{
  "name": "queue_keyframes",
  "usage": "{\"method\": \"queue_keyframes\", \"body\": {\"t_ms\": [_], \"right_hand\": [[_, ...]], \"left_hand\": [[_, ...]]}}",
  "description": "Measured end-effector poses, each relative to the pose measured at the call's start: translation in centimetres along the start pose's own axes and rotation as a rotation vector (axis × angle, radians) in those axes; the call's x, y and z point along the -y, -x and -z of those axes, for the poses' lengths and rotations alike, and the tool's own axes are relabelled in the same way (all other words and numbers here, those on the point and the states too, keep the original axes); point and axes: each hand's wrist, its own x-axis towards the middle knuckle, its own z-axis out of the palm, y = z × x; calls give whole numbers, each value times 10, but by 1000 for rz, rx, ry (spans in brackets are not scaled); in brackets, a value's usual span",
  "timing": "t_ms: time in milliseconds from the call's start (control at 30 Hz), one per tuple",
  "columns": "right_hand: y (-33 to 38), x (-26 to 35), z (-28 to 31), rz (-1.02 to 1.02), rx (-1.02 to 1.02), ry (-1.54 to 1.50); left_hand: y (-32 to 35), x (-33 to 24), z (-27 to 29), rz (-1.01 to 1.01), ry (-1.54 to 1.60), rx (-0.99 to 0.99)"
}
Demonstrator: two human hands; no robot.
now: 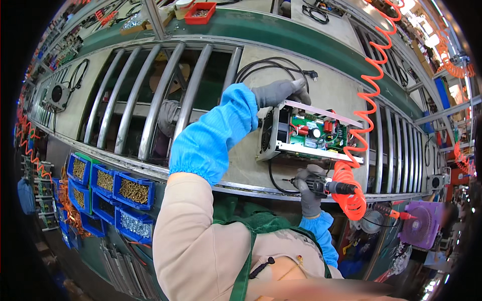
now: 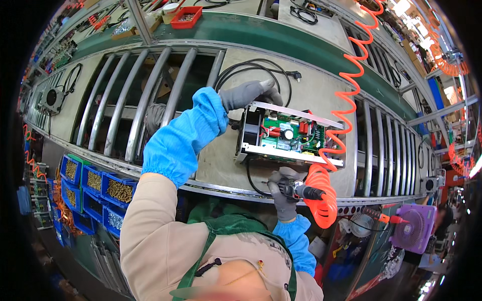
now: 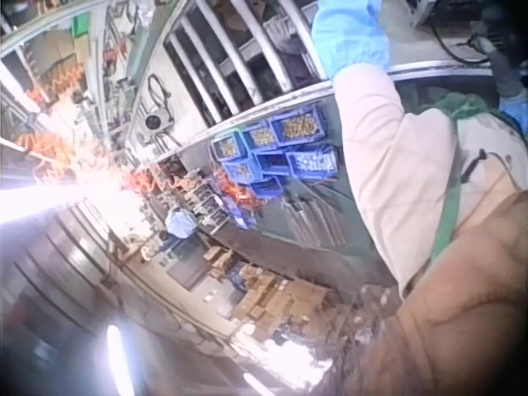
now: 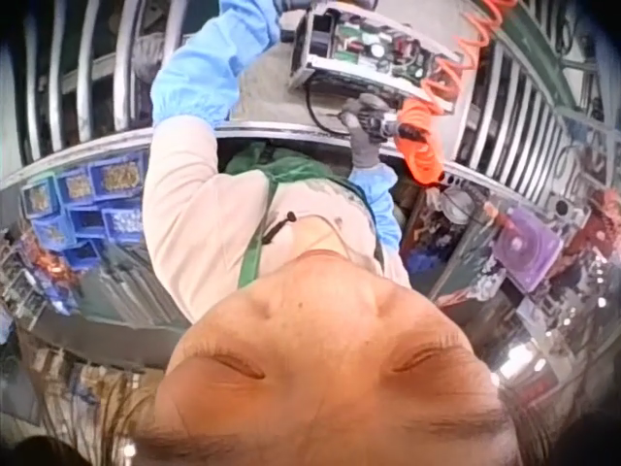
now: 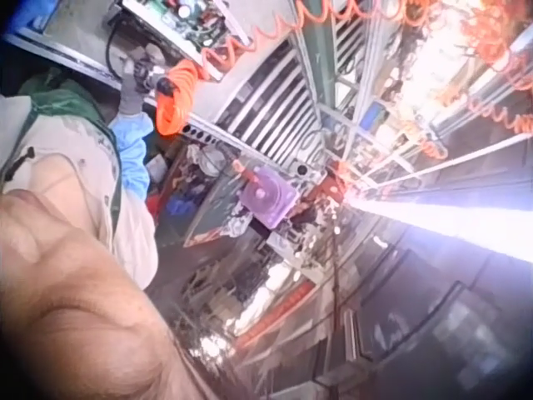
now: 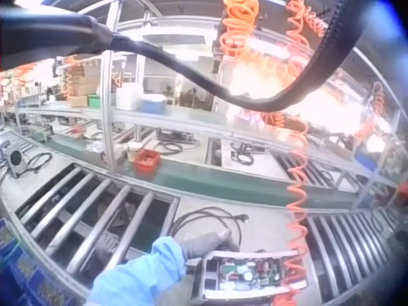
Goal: Assembling and fastening components of an electronic device using a pneumatic screwdriver.
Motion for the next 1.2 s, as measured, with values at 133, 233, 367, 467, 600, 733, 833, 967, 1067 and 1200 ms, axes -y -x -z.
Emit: {"method": "queue_keyframes", "body": {"t_ms": [133,233,367,467,600,733,833,967,1067,1200], "right_hand": [[-4,-8,-3,0,34,99],[-5,-11,-6,-1,58,65],[-3,-2,-7,-29,106,109],[-6,-8,-3,46,149,44],[-13,-19,8,52,263,27],[-18,-15,2,39,382,-9],[-17,-4,-6,40,343,73],[-25,-7,2,-1,371,17],[-23,-5,11,-223,432,21],[-26,15,7,-80,493,7]], "left_hand": [[-2,-8,4,-21,-122,29],[7,-2,9,63,-32,11],[19,26,-3,-43,417,-251],[66,58,-16,-165,-151,-673],[176,102,-46,-22,-61,-889],[286,142,-82,72,-43,-1181],[356,113,-111,293,-25,-1383],[440,109,-137,366,-583,-1963],[510,117,-170,588,-737,-2217],[535,127,-174,997,-795,-2112]]}}
